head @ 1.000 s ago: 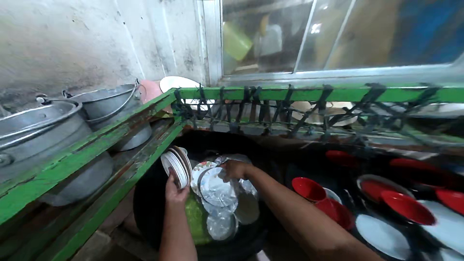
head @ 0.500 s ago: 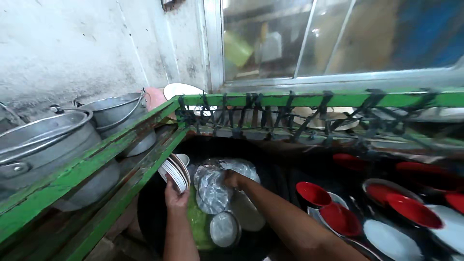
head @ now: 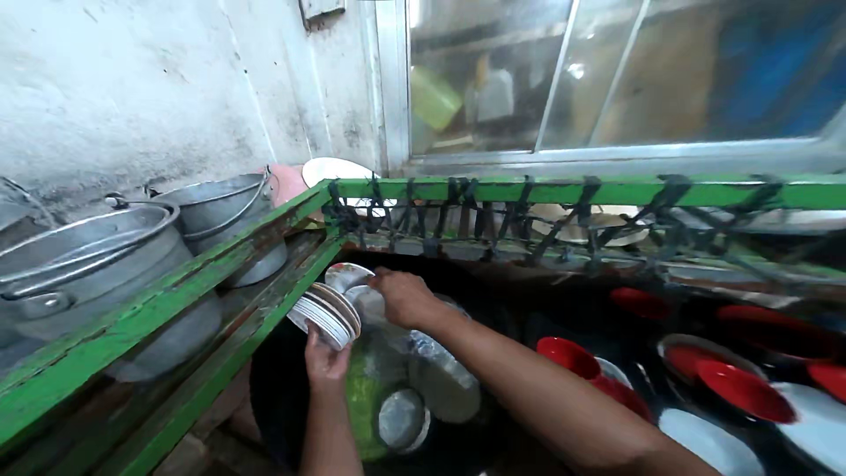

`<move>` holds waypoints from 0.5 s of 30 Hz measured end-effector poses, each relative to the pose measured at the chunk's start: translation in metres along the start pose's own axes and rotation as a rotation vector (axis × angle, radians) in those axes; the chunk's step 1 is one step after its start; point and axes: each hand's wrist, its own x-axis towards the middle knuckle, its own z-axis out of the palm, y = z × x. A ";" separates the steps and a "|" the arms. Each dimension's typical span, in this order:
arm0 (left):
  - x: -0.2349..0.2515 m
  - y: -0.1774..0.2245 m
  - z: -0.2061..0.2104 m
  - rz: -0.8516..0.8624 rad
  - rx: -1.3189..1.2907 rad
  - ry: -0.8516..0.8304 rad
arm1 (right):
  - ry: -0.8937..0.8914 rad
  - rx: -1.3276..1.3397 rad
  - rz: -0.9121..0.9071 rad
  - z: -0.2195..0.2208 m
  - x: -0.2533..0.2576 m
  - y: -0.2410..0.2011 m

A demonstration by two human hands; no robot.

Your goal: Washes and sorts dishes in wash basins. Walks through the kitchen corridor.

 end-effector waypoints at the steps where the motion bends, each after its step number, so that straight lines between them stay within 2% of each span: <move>1: -0.002 -0.001 0.001 -0.010 0.006 0.004 | 0.001 0.011 -0.022 0.001 0.000 -0.004; 8: -0.004 -0.007 -0.003 -0.103 0.037 0.008 | -0.032 0.048 -0.049 -0.011 0.000 -0.009; 15: -0.004 -0.014 0.000 -0.099 0.038 0.030 | 0.142 0.187 -0.081 -0.026 -0.009 -0.006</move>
